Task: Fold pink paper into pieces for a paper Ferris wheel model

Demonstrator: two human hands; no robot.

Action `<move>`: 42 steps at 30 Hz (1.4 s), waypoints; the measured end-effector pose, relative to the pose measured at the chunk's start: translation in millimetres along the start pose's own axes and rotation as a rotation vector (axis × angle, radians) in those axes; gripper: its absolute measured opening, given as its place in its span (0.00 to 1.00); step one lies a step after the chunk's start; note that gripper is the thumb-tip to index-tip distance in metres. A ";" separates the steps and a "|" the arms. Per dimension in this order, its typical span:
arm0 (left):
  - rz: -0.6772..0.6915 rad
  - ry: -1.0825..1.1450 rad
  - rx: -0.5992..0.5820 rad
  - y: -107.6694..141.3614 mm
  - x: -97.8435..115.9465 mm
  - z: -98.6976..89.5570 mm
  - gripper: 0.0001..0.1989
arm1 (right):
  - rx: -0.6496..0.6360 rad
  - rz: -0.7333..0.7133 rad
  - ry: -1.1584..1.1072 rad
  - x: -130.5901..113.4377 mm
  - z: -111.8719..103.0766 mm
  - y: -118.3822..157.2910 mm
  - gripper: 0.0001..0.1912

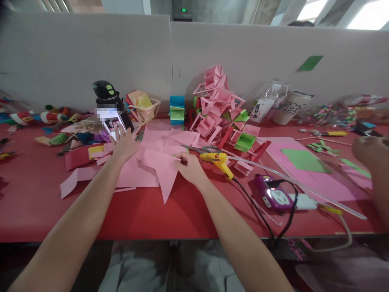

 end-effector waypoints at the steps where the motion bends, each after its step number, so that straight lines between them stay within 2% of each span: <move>1: -0.005 -0.004 0.003 0.1 -0.6 -0.5 0.33 | -0.001 -0.004 0.010 -0.5 0.1 0.1 0.05; 8: -0.023 -0.005 0.012 0.5 -7.6 -0.6 0.31 | -0.012 0.009 0.011 1.1 1.3 -0.2 0.07; 16: -0.040 0.042 -0.020 -7.0 -12.3 3.9 0.34 | -0.025 0.006 0.000 2.4 2.3 -0.4 0.05; 22: -0.016 0.083 0.078 -12.9 -10.7 -17.4 0.36 | -0.028 -0.004 0.020 0.8 3.1 0.0 0.06; 26: 0.046 0.080 0.086 -3.4 2.7 -29.1 0.33 | -0.029 -0.025 0.030 -2.0 1.9 0.1 0.06; 29: 0.016 0.068 0.044 4.6 3.0 -24.2 0.32 | -0.016 -0.031 0.042 -3.9 0.1 0.0 0.06; 34: -0.018 0.070 -0.049 11.4 -5.7 -2.9 0.34 | -0.022 -0.033 0.022 -5.7 1.7 0.0 0.06; 37: -0.007 0.087 -0.058 10.8 -7.5 2.7 0.35 | -0.027 -0.031 0.025 -5.6 2.6 0.1 0.06; 42: -0.070 0.120 -0.036 2.9 -20.7 5.4 0.36 | -0.028 -0.006 0.047 -3.1 2.4 0.2 0.06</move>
Point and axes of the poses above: each hand's wrist, its own y-axis away from the middle knuckle, its own z-axis out of the palm, x = y × z, the point moved 9 cm from there along -y, towards the middle knuckle, and after that the axes turned 7 degrees about -y, right-handed, at the moved point
